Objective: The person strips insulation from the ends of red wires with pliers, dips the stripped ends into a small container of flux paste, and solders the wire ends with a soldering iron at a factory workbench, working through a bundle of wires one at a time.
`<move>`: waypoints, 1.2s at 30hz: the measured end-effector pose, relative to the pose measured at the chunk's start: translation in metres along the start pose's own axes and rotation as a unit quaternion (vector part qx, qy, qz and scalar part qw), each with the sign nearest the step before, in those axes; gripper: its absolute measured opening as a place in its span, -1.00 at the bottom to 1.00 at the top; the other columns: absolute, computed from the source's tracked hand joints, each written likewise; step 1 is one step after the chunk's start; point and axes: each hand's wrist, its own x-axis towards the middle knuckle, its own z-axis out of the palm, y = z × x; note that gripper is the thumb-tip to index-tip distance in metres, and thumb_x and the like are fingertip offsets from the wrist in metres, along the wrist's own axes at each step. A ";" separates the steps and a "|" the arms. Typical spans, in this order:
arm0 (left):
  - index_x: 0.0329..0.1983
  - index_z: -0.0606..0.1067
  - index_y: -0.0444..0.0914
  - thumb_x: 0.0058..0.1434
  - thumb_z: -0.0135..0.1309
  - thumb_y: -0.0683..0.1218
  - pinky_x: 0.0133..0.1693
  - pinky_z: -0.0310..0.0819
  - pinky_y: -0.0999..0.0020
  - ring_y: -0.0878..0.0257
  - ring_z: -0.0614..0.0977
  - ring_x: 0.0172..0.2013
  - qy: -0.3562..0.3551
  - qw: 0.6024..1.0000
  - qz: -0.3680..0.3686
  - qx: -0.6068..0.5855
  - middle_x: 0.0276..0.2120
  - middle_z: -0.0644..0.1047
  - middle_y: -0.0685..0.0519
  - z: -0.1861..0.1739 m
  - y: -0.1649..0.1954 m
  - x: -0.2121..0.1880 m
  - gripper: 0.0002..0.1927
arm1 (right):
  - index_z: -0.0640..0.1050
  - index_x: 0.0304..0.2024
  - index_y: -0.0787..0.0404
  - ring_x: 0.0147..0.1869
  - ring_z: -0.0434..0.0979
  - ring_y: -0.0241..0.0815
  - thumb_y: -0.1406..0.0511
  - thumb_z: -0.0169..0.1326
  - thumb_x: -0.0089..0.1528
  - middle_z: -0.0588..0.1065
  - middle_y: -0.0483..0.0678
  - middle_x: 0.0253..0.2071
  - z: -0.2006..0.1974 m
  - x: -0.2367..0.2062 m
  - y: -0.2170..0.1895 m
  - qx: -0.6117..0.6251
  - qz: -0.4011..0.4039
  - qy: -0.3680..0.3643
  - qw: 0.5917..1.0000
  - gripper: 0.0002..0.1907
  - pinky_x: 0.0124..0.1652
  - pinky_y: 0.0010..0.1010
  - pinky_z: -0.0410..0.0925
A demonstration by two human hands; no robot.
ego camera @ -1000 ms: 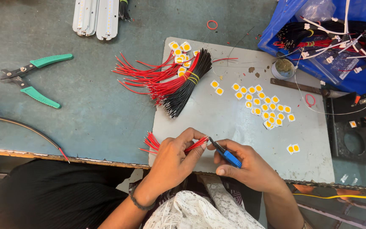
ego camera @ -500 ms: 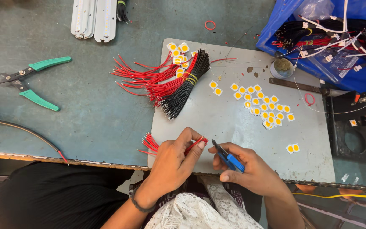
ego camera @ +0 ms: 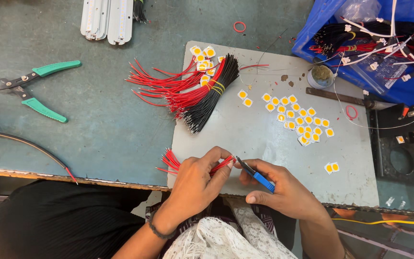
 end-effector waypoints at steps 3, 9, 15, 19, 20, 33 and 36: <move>-0.15 0.55 -0.24 0.25 0.07 -0.13 -0.63 0.18 0.24 0.17 0.44 -0.76 0.006 1.000 0.004 0.000 -0.76 0.40 -0.03 0.000 0.000 0.000 -0.85 | 0.46 0.25 0.26 -0.02 0.54 -0.28 0.06 0.36 0.04 0.55 -0.09 -0.11 0.000 0.001 0.000 0.016 0.017 -0.002 1.000 -0.20 -0.02 -0.39 0.46; -0.15 0.55 -0.23 0.25 0.07 -0.12 -0.63 0.17 0.22 0.15 0.42 -0.77 0.005 1.000 -0.002 0.010 -0.77 0.38 -0.04 0.000 0.000 0.000 -0.85 | 0.47 0.24 0.25 -0.13 0.53 -0.33 0.10 0.37 0.04 0.53 -0.11 -0.15 0.000 0.001 0.000 0.020 0.023 -0.004 1.000 -0.23 -0.12 -0.45 0.47; -0.16 0.55 -0.23 0.25 0.06 -0.13 -0.62 0.14 0.22 0.15 0.40 -0.78 0.001 1.000 0.003 0.014 -0.78 0.36 -0.04 -0.001 0.000 0.000 -0.86 | 0.51 0.21 0.26 -0.20 0.51 -0.34 0.10 0.34 0.08 0.53 -0.10 -0.24 0.000 0.003 0.004 0.014 0.041 0.001 0.999 -0.30 -0.18 -0.47 0.45; -0.16 0.55 -0.24 0.26 0.06 -0.12 -0.62 0.14 0.24 0.16 0.40 -0.77 0.003 1.000 0.002 0.008 -0.77 0.38 -0.04 -0.001 -0.001 0.000 -0.86 | 0.49 0.24 0.26 -0.17 0.49 -0.35 0.07 0.30 0.13 0.54 -0.11 -0.18 0.000 0.004 0.007 0.065 0.036 -0.009 0.997 -0.30 -0.16 -0.48 0.44; -0.16 0.55 -0.25 0.26 0.06 -0.12 -0.62 0.15 0.24 0.17 0.41 -0.77 0.005 1.000 0.004 0.004 -0.75 0.39 -0.04 0.000 -0.001 0.000 -0.85 | 0.47 0.25 0.25 -0.15 0.49 -0.35 0.06 0.29 0.13 0.55 -0.11 -0.15 0.000 0.003 0.007 0.085 0.028 -0.016 0.996 -0.28 -0.14 -0.48 0.44; -0.11 0.54 -0.28 0.26 0.07 -0.11 -0.61 0.21 0.23 0.16 0.45 -0.75 0.004 1.000 -0.003 -0.001 -0.69 0.48 -0.07 -0.001 -0.001 0.000 -0.80 | 0.45 0.27 0.27 -0.06 0.52 -0.32 0.05 0.31 0.11 0.52 -0.10 -0.11 -0.002 0.003 0.005 0.059 0.009 -0.021 0.998 -0.24 -0.06 -0.44 0.47; -0.12 0.54 -0.27 0.26 0.07 -0.11 -0.60 0.21 0.23 0.16 0.46 -0.74 0.002 1.000 0.002 -0.004 -0.69 0.47 -0.08 -0.001 -0.002 0.000 -0.81 | 0.46 0.26 0.27 -0.08 0.53 -0.33 0.08 0.31 0.11 0.53 -0.10 -0.11 -0.002 0.004 0.006 0.046 0.011 -0.016 0.999 -0.26 -0.07 -0.44 0.47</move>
